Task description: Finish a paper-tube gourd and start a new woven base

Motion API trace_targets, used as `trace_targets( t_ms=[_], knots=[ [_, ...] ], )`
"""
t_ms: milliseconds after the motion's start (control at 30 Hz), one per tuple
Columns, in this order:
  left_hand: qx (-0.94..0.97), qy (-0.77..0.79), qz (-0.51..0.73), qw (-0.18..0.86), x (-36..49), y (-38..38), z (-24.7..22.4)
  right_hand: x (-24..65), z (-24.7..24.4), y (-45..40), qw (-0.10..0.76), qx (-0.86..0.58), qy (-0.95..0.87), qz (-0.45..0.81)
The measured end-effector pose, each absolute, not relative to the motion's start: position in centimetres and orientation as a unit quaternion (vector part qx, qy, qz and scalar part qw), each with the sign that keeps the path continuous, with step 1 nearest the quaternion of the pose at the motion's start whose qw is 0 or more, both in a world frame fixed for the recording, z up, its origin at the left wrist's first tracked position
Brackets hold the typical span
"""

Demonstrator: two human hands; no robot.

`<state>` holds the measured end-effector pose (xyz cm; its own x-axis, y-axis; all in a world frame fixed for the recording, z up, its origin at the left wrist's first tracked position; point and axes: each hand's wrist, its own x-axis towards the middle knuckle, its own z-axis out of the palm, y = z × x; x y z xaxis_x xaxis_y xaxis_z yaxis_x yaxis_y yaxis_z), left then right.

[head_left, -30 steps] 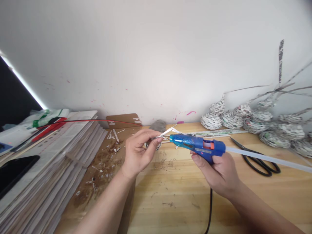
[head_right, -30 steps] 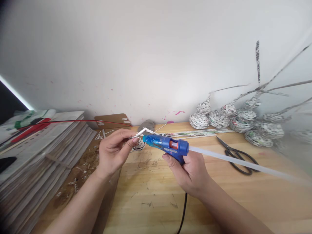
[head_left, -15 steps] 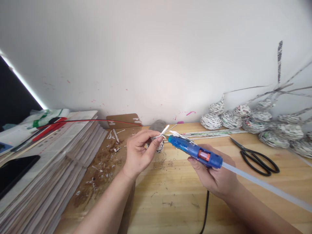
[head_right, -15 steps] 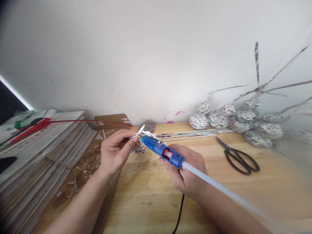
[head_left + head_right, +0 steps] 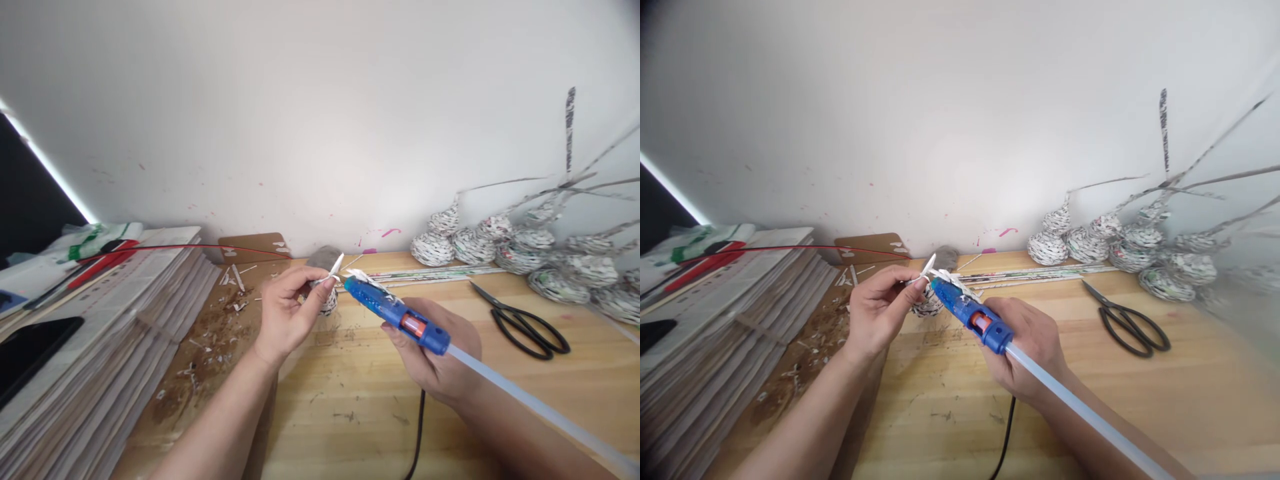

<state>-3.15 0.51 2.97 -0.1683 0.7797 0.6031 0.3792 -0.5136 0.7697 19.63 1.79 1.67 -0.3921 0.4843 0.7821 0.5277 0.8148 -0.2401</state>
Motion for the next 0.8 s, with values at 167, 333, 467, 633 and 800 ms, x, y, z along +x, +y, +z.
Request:
trace_targets(
  t_ms=[167,333,467,633,800],
  knots=[
    [0.611,0.463,0.612,0.194,-2.9,0.4,3.1,19.4,1.2,1.8,0.467,-0.312,-0.827,-0.001],
    [0.615,0.451,0.608,0.22,-2.9,0.3,3.1,19.1,0.2,2.3,0.551,-0.337,-0.746,0.16],
    [0.592,0.449,0.626,0.237,-3.2,0.6,2.9,18.8,0.5,3.5,0.606,-0.314,-0.574,0.453],
    [0.567,0.428,0.671,0.211,-3.6,0.8,3.1,18.2,0.8,5.1,0.493,-0.335,-0.426,0.681],
    [0.483,0.377,0.777,0.142,-5.6,1.7,4.4,17.5,-0.7,5.4,0.425,-0.412,-0.478,0.649]
  ],
)
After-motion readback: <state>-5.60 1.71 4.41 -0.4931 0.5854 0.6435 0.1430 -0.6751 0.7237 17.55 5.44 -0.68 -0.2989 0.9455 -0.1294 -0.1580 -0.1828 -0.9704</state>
